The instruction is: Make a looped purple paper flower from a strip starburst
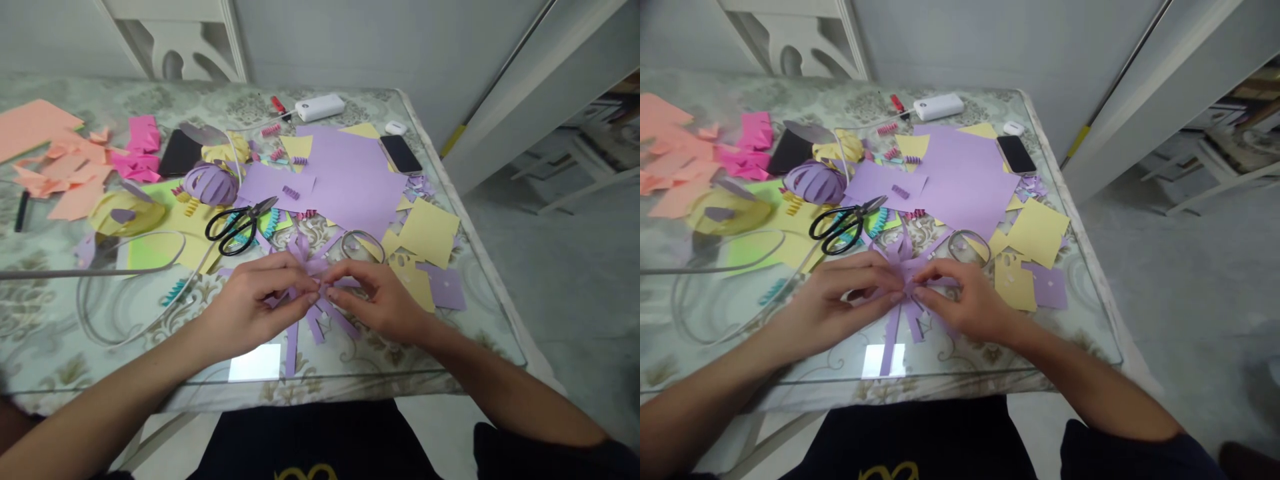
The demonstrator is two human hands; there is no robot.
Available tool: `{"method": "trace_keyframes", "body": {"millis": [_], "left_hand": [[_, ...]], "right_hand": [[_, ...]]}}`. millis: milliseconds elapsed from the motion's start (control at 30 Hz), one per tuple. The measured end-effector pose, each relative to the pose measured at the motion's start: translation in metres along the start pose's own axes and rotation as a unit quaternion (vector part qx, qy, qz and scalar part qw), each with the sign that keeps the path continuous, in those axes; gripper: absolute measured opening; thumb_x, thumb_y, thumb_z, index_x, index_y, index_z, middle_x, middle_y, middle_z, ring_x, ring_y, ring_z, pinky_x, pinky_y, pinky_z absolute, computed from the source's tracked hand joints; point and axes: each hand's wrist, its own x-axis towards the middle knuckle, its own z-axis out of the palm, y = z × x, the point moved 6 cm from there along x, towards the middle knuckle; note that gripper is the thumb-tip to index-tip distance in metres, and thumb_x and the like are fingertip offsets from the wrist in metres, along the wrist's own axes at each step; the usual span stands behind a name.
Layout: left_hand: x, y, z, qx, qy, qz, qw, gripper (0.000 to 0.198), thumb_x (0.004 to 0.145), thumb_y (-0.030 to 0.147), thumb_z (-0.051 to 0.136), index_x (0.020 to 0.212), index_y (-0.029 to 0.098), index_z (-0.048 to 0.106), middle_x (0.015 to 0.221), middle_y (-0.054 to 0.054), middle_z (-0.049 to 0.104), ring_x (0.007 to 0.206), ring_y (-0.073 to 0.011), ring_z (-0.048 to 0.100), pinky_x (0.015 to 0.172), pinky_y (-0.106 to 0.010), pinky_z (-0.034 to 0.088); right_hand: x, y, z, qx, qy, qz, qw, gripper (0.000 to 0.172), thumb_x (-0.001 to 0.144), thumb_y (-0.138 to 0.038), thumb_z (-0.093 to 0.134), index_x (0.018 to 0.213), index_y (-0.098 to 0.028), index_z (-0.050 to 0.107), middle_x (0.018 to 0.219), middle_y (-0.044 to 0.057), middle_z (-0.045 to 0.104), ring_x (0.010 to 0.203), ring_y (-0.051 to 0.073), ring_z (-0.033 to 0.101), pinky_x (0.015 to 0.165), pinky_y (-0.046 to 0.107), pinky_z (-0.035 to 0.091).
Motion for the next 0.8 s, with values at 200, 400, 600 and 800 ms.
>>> {"method": "trace_keyframes", "body": {"millis": [200, 400, 600, 800], "left_hand": [[0.000, -0.024, -0.036, 0.080, 0.163, -0.082, 0.980, 0.014, 0.097, 0.028, 0.062, 0.105, 0.024, 0.073, 0.097, -0.003, 0.072, 0.083, -0.0169, 0.062, 0.073, -0.031, 0.048], [0.010, -0.062, -0.042, 0.126, 0.081, -0.202, 0.968, 0.031, 0.100, 0.046, 0.053, 0.097, 0.021, 0.070, 0.091, -0.002, 0.072, 0.082, -0.0190, 0.062, 0.073, -0.031, 0.045], [0.010, -0.053, -0.034, 0.129, 0.004, -0.212, 0.969, 0.040, 0.100, 0.052, 0.051, 0.077, 0.020, 0.060, 0.074, 0.001, 0.061, 0.068, -0.0155, 0.054, 0.062, -0.028, 0.038], [0.008, -0.048, -0.033, 0.066, -0.066, -0.176, 0.980, 0.034, 0.099, 0.040, 0.049, 0.075, 0.019, 0.061, 0.079, 0.000, 0.062, 0.076, -0.0168, 0.058, 0.071, -0.030, 0.043]], "right_hand": [[0.001, 0.013, 0.003, 0.016, 0.006, 0.065, 0.998, 0.008, 0.090, -0.027, 0.073, 0.090, -0.019, 0.075, 0.084, 0.002, 0.076, 0.080, 0.016, 0.069, 0.078, 0.030, 0.054], [0.001, 0.015, 0.005, 0.029, 0.002, 0.085, 0.996, 0.009, 0.087, -0.028, 0.074, 0.089, -0.019, 0.076, 0.085, 0.003, 0.077, 0.078, 0.016, 0.067, 0.075, 0.030, 0.052], [0.000, 0.012, 0.006, 0.074, -0.002, 0.078, 0.994, 0.009, 0.086, -0.027, 0.073, 0.086, -0.019, 0.073, 0.080, 0.002, 0.073, 0.073, 0.014, 0.063, 0.069, 0.028, 0.050], [-0.001, 0.015, 0.008, 0.122, 0.000, 0.101, 0.987, 0.011, 0.085, -0.029, 0.075, 0.086, -0.018, 0.072, 0.077, 0.001, 0.071, 0.070, 0.012, 0.061, 0.063, 0.025, 0.049]]}}
